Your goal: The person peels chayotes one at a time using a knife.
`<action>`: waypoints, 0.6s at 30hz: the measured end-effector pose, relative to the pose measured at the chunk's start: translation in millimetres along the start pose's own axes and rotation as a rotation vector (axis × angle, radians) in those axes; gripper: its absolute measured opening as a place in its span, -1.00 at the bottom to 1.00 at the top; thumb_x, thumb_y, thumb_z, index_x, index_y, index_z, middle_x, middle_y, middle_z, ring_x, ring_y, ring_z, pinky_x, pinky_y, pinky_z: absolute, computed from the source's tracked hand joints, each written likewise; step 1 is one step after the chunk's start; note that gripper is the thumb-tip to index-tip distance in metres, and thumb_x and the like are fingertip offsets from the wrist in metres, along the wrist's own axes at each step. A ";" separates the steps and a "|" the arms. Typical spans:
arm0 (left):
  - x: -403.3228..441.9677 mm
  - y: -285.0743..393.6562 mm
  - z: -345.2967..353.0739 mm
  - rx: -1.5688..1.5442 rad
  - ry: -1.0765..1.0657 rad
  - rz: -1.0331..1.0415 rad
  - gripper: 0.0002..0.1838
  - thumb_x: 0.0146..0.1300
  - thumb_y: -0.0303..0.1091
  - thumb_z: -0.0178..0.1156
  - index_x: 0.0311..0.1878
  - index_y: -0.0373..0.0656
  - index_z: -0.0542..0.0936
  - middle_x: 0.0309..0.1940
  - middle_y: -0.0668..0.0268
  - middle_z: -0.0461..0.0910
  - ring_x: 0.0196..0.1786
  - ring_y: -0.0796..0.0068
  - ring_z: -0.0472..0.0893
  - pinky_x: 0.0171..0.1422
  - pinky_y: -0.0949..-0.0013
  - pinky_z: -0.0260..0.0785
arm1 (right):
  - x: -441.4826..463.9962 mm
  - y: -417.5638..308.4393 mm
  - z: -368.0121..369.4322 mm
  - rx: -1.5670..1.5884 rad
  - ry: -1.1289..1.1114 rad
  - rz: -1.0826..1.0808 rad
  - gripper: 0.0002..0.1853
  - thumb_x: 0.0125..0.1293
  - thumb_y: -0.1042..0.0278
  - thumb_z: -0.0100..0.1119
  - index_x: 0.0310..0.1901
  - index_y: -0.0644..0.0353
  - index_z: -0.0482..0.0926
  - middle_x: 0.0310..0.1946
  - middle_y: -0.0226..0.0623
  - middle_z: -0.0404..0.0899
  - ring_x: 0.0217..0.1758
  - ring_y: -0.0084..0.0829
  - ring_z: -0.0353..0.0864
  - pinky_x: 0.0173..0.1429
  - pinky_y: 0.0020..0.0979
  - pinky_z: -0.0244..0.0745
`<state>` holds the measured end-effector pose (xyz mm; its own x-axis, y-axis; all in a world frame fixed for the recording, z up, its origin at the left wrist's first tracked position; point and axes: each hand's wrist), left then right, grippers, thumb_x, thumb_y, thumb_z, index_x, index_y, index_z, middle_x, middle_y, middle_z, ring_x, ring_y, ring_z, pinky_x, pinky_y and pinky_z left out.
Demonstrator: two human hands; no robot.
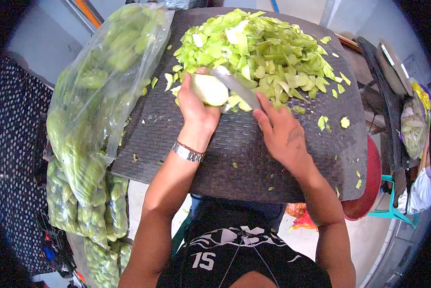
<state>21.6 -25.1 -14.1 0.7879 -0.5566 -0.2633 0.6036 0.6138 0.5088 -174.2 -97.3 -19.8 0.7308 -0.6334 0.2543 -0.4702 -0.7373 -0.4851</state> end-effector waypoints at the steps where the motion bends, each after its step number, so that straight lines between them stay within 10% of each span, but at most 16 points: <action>1: 0.0 1.2 0.4 0.013 -0.030 -0.057 -0.67 0.59 -0.13 -0.03 0.02 -0.22 0.52 -0.16 0.13 0.63 -0.07 0.14 0.65 0.13 0.08 0.55 | 4.4 8.0 -0.4 0.030 0.052 -0.042 -0.46 0.62 -0.17 -0.09 0.34 0.02 0.54 -0.35 -0.02 0.61 -0.35 -0.11 0.70 -0.28 -0.04 0.61; 5: 6.5 13.4 0.1 0.034 -0.070 -0.167 -0.72 0.49 -0.31 -0.01 0.08 -0.34 0.46 -0.11 0.00 0.63 -0.06 0.01 0.67 0.17 -0.08 0.57 | 22.7 33.0 -34.1 0.826 -0.490 0.476 -0.43 0.65 -0.22 -0.14 0.23 0.12 0.58 -0.54 -0.45 0.48 -0.70 -0.65 0.35 -0.65 -0.54 0.25; 10: 23.8 12.0 12.2 0.098 0.039 0.261 -0.76 0.51 -0.42 -0.03 0.09 -0.38 0.45 -0.04 0.02 0.66 -0.01 0.08 0.71 0.22 0.03 0.59 | 34.4 53.4 -27.4 1.480 -0.543 0.590 -0.26 0.64 -0.36 -0.36 0.16 0.23 0.54 -0.53 -0.41 0.50 -0.69 -0.57 0.36 -0.63 -0.42 0.32; 11: -3.5 9.3 43.5 0.146 0.003 0.267 -0.79 0.50 -0.43 0.01 0.09 -0.31 0.47 0.09 0.02 0.60 0.16 0.03 0.66 0.35 -0.21 0.53 | 35.7 61.8 -17.1 1.569 -0.593 0.625 -0.27 0.65 -0.35 -0.37 0.17 0.24 0.53 -0.53 -0.40 0.49 -0.69 -0.56 0.36 -0.62 -0.42 0.33; 14: -23.7 -46.3 98.8 0.173 -0.258 0.049 -0.72 0.48 -0.37 0.12 0.13 -0.34 0.52 0.02 0.08 0.66 0.04 0.13 0.72 0.28 0.01 0.58 | 39.5 74.9 -0.2 1.667 -0.632 0.611 -0.27 0.65 -0.33 -0.38 0.19 0.25 0.53 -0.49 -0.34 0.54 -0.67 -0.54 0.40 -0.61 -0.41 0.37; 15: 2.3 -88.7 78.3 0.192 -0.694 -0.034 -0.70 0.46 -0.35 0.18 0.15 -0.31 0.55 0.00 0.12 0.68 0.04 0.22 0.72 0.26 0.12 0.58 | 36.7 62.4 -7.7 1.444 -0.502 0.648 -0.25 0.66 -0.32 -0.37 0.28 0.28 0.51 -0.50 -0.43 0.50 -0.65 -0.59 0.38 -0.56 -0.45 0.38; 18: -85.1 -151.3 140.7 0.463 -0.760 -0.518 -0.69 0.44 -0.32 0.23 0.09 -0.36 0.60 -0.05 0.12 0.69 0.00 0.18 0.73 0.06 0.09 0.69 | 38.7 66.8 16.6 1.609 -0.496 0.612 -0.26 0.65 -0.33 -0.33 0.33 0.22 0.51 -0.47 -0.41 0.52 -0.62 -0.54 0.42 -0.52 -0.44 0.41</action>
<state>-153.9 -149.4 46.6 0.0617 -0.9975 -0.0341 0.6142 0.0110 0.7891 -169.1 -167.2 -56.3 0.8629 -0.3553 -0.3593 -0.0292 0.6748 -0.7374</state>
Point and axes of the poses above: each hand's wrist, its own x-axis towards the middle knuckle, its own z-axis out of the palm, y = z × x
